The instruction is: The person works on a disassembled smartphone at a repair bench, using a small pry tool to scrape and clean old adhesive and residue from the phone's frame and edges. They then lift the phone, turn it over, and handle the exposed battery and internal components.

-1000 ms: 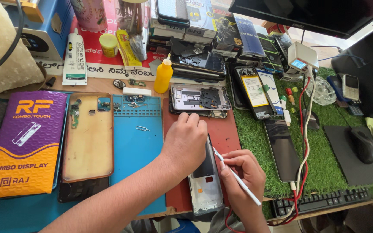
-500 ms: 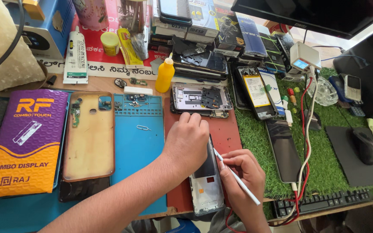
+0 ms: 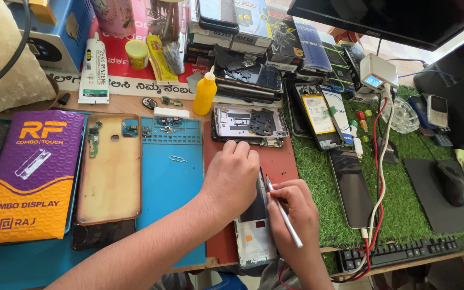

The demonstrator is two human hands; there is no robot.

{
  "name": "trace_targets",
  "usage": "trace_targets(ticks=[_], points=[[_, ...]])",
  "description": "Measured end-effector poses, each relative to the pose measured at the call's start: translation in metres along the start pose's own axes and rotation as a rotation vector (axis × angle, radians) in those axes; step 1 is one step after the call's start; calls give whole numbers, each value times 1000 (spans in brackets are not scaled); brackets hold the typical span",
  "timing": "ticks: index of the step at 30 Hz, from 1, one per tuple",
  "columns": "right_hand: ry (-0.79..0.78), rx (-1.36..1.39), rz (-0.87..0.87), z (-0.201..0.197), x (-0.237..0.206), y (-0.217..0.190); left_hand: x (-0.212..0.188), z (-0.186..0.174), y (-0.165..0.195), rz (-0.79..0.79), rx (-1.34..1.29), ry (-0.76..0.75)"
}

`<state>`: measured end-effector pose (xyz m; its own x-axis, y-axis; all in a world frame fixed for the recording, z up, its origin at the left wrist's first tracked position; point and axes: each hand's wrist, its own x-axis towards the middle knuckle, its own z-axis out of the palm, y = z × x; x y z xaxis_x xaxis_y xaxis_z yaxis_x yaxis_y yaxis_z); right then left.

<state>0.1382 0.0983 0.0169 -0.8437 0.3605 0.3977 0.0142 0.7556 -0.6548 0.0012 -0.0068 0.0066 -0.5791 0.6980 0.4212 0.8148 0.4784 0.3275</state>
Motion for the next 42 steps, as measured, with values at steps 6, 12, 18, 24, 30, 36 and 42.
trace_targets(ticks=[6, 12, 18, 24, 30, 36, 42], points=[[123, 444, 160, -2, -5, 13, 0, 0, 0, 1, -9, -10], [137, 485, 265, -4, -11, 23, 0, -1, 0, -1, -15, -3], [154, 456, 225, -3, -13, 27, 1, -2, 0, -6, -10, -27], [109, 392, 191, -2, -13, 26, 1, -3, 0, -7, -14, -28], [138, 384, 202, 0, -12, 25, 1, -3, 1, -6, -8, -15], [121, 450, 160, -2, -12, 24, 0, -2, 0, -3, -3, -38], [148, 290, 141, -1, -10, 22, 1, -2, 0, 0, -2, -34]])
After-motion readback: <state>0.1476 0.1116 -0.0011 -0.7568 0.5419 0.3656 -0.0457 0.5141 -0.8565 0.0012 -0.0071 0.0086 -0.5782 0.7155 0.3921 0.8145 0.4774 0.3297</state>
